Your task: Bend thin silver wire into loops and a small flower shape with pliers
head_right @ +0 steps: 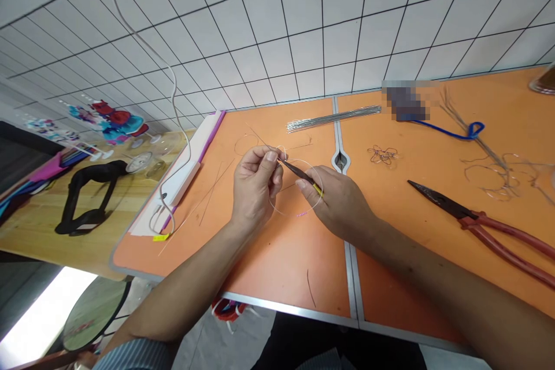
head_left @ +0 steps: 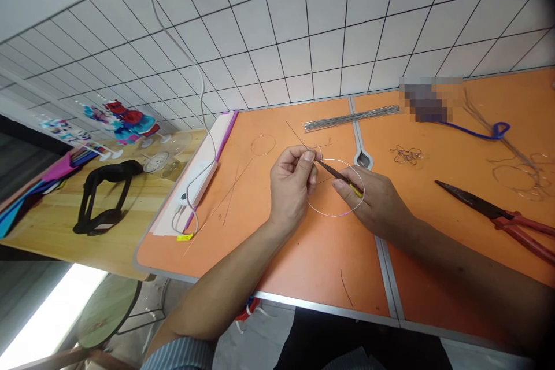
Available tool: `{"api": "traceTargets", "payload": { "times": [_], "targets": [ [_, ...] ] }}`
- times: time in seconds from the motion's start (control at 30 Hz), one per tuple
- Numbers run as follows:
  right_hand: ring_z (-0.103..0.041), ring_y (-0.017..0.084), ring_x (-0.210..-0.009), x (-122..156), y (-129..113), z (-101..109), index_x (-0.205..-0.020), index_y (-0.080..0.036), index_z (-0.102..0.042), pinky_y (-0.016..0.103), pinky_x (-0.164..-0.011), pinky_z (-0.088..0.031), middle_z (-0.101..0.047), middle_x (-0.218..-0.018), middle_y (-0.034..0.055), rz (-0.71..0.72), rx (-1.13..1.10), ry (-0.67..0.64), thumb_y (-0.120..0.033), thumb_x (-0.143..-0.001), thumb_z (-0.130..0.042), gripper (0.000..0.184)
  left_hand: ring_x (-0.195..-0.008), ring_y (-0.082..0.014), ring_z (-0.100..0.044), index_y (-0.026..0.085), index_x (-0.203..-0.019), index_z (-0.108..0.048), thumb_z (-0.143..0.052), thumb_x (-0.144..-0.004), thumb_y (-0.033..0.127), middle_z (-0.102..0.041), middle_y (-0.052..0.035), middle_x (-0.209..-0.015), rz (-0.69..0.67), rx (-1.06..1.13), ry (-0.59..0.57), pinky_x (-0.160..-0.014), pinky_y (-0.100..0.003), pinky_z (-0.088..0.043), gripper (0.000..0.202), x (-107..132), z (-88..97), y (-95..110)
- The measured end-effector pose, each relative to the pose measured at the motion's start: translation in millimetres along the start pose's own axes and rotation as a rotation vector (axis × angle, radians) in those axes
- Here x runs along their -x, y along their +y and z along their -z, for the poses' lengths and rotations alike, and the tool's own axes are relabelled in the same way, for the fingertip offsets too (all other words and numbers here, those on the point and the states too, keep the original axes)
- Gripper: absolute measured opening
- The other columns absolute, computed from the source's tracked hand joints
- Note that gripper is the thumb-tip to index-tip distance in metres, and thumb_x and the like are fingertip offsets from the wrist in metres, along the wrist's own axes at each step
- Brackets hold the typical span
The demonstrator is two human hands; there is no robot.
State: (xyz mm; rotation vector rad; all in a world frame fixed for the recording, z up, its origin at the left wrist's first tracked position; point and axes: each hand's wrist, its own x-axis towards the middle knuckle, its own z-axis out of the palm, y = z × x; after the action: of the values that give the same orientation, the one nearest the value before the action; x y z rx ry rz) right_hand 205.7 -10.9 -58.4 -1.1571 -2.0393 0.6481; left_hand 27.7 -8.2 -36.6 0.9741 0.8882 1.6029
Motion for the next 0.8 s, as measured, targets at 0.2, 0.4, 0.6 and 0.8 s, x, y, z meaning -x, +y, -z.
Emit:
{"api": "traceTargets", "payload": {
  "times": [0.2, 0.4, 0.6, 0.8],
  "targets": [
    [-0.054, 0.018, -0.072, -1.1, -2.6, 3.0, -0.082, -0.024, -0.056, 0.034, -0.069, -0.038, -0.060, -0.076, -0.0008, -0.036, -0.100, -0.051, -0.047, -0.111, -0.050, 0.038, -0.052, -0.0037, -0.048, 0.019, -0.089, -0.069, -0.090, -0.087, 0.043, -0.073, -0.0019, -0.094, -0.006, -0.005, 0.000, -0.039, -0.018, -0.032, 0.033, -0.3, -0.2, -0.5],
    [-0.051, 0.018, -0.070, -2.1, -4.6, 3.5, -0.081, -0.023, -0.055, 0.034, -0.068, -0.037, -0.058, -0.074, -0.0010, -0.059, -0.117, -0.051, -0.047, -0.111, -0.051, 0.038, -0.052, -0.0040, -0.048, 0.019, -0.089, -0.069, -0.090, -0.086, 0.045, -0.073, -0.0020, -0.094, -0.010, -0.007, -0.006, -0.039, -0.018, -0.032, 0.034, 0.0, -0.4, 1.0],
    [-0.050, 0.017, -0.069, -1.0, -6.9, 3.4, -0.078, -0.023, -0.052, 0.034, -0.067, -0.036, -0.056, -0.073, -0.0015, -0.067, -0.124, -0.041, -0.047, -0.110, -0.051, 0.040, -0.052, -0.0039, -0.048, 0.019, -0.088, -0.069, -0.090, -0.087, 0.043, -0.073, -0.0017, -0.094, -0.011, -0.001, -0.008, -0.039, -0.018, -0.032, 0.032, 0.7, -0.6, 1.7],
    [-0.049, 0.017, -0.067, -1.0, -7.8, 4.0, -0.076, -0.024, -0.051, 0.034, -0.064, -0.035, -0.055, -0.071, -0.0013, -0.073, -0.132, -0.033, -0.047, -0.109, -0.052, 0.040, -0.052, -0.0041, -0.048, 0.019, -0.089, -0.068, -0.090, -0.087, 0.045, -0.073, -0.0023, -0.095, -0.005, -0.015, -0.003, -0.039, -0.018, -0.032, 0.033, 1.0, -0.3, 1.2]
  ]
}}
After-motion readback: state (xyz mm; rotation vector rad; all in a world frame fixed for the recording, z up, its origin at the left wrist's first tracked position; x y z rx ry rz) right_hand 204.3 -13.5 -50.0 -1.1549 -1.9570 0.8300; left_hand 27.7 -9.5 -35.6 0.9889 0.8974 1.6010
